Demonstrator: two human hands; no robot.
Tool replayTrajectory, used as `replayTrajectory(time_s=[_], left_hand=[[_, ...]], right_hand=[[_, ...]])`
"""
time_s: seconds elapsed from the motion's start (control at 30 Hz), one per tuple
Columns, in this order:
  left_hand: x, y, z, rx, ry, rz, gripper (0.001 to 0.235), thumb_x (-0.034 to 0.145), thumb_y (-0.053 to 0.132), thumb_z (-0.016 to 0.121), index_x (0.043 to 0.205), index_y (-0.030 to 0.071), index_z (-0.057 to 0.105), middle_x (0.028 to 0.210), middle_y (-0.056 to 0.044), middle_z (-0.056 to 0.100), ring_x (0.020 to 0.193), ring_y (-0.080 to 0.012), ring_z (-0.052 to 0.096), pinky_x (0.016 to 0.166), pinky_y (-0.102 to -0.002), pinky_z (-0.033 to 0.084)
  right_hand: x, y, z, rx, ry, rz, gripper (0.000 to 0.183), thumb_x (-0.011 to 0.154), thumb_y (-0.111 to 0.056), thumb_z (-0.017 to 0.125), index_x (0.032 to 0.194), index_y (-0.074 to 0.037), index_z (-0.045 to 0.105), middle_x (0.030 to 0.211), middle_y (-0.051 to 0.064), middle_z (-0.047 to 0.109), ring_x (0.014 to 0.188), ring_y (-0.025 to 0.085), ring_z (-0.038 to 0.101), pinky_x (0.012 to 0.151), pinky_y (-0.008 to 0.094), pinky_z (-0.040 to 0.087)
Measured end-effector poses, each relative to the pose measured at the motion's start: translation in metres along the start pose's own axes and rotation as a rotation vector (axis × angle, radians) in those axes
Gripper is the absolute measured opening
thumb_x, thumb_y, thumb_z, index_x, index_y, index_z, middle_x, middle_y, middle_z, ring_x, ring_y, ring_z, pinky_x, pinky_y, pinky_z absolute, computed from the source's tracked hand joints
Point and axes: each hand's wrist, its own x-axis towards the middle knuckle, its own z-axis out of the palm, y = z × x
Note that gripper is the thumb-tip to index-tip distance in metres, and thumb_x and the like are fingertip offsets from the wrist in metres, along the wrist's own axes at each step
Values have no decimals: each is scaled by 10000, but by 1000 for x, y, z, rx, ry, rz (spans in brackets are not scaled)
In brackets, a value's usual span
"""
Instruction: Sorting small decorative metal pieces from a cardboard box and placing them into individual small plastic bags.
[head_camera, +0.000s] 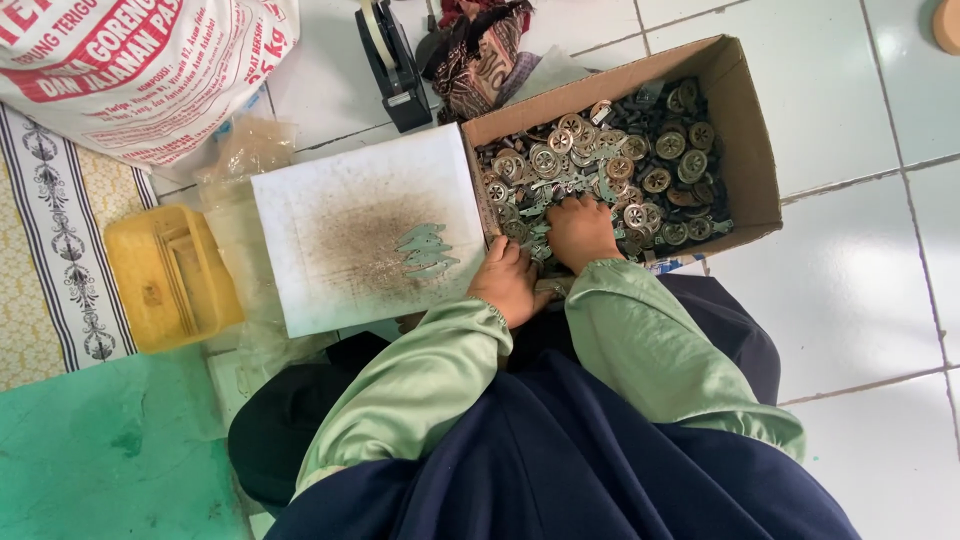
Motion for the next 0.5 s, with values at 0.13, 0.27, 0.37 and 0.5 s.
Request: replayTrajectory(time_s=[0.13, 0.27, 0.37, 0.5], left_hand=[[-2, -3, -1, 8, 26, 7, 614, 971, 609, 416, 1127, 90, 703, 1154, -147, 644, 1278, -343, 454, 1214, -568, 145], [-3, -3, -28, -91, 77, 37, 571, 1018, 558, 391, 1207, 78, 635, 1267, -157, 570, 1320, -362, 430, 1186, -571, 211], [-11, 4, -42, -137, 227, 8, 485, 1000, 467, 499, 1305, 99, 583, 1410, -178, 493, 1363, -389, 420, 1122, -546, 313], [-31, 13, -59, -154, 374, -18, 493, 924, 327, 665, 1372, 155, 556, 1503, -158, 443, 1397, -395, 422, 1068, -518, 393]], right_hand=[[-8, 5, 1, 108, -20, 17, 195, 956, -260, 662, 1096, -149, 740, 1068, 109, 677, 1143, 364, 652, 973, 575, 536], [-22, 11, -2, 118, 32, 26, 188, 974, -271, 652, 1100, -155, 732, 1031, 93, 682, 1108, 356, 674, 948, 564, 552], [-45, -1, -26, 141, 43, 34, 175, 973, -283, 647, 1090, -183, 730, 1018, 57, 685, 1091, 320, 680, 932, 528, 561], [-69, -16, -43, 176, 91, 37, 175, 961, -298, 677, 1099, -212, 744, 1024, 28, 705, 1067, 274, 695, 888, 460, 587]])
